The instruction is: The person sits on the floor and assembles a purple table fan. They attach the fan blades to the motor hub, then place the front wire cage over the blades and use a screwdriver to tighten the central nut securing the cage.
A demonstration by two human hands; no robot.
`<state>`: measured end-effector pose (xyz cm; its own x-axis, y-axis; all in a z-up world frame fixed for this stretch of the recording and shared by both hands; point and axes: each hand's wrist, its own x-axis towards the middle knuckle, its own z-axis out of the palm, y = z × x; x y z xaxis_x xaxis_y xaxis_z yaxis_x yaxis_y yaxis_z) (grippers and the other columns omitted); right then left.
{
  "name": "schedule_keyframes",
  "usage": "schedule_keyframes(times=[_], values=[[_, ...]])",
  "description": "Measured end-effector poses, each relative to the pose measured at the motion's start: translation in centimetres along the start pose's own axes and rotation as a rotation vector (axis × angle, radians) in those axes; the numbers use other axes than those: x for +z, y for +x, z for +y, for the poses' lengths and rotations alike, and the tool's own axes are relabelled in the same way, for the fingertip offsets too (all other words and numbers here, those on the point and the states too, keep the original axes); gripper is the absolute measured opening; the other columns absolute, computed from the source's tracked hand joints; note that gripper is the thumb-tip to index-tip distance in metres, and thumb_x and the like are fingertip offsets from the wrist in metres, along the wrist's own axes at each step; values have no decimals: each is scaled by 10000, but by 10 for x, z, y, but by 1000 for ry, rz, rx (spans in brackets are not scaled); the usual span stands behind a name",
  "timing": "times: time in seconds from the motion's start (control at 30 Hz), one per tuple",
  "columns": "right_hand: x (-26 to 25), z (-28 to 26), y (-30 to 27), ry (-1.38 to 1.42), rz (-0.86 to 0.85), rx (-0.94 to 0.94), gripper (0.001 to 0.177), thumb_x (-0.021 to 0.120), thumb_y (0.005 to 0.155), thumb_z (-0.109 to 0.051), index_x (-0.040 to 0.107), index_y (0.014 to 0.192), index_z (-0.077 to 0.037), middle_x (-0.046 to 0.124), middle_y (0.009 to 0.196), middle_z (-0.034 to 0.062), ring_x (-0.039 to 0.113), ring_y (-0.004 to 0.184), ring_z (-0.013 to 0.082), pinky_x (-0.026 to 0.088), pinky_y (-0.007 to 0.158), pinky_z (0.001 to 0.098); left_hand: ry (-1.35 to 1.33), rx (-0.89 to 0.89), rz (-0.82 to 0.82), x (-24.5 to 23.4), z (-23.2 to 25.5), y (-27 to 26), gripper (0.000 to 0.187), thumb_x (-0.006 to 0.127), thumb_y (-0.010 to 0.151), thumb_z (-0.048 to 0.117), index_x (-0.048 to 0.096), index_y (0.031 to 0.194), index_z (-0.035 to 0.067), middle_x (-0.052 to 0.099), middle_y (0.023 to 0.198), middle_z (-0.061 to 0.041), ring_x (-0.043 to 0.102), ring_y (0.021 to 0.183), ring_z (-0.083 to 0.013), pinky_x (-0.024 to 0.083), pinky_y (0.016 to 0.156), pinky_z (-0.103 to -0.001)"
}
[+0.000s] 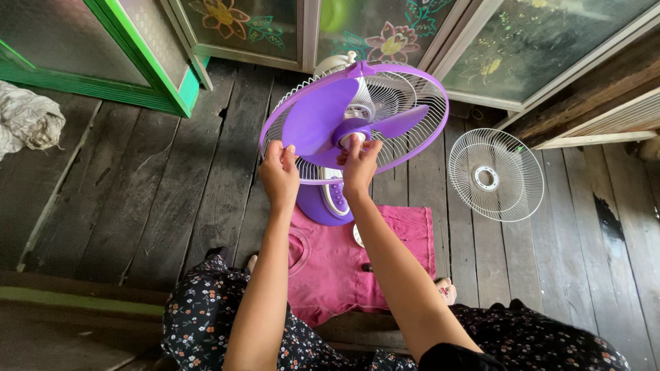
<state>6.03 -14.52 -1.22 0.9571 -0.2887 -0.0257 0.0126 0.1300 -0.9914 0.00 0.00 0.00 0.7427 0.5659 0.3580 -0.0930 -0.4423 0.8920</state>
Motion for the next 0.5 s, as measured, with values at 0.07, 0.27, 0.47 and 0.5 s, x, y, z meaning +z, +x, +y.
schedule_keyframes(times=[0.07,0.27,0.47,0.5], values=[[0,-1,-1,-49,16,7,381,602,1023,-363,364,1026,-66,663,707,137,669,562,166,550,523,291,1,19,9,-2,2,-2,157,655,1009,137,582,943,14,755,835,-133,768,773,-261,576,660,-402],[-3,3,6,62,-81,39,365,585,1033,-334,344,1070,-62,627,725,129,647,569,187,544,525,315,29,-1,-2,-3,4,1,167,663,1005,144,587,965,1,745,818,-140,742,742,-277,554,656,-412],[-72,30,15,-7,-274,206,372,507,1063,-370,393,1221,-53,637,1031,116,694,862,198,615,730,327,-79,3,-38,1,-10,-7,305,709,961,164,569,1179,3,751,948,-124,760,837,-240,592,706,-377],[-91,40,12,-60,-278,235,377,529,1056,-357,389,1228,-52,641,1056,130,697,891,210,616,751,332,-90,-17,-46,3,-15,-13,386,729,933,168,541,1222,-6,746,967,-127,755,831,-239,592,702,-376]])
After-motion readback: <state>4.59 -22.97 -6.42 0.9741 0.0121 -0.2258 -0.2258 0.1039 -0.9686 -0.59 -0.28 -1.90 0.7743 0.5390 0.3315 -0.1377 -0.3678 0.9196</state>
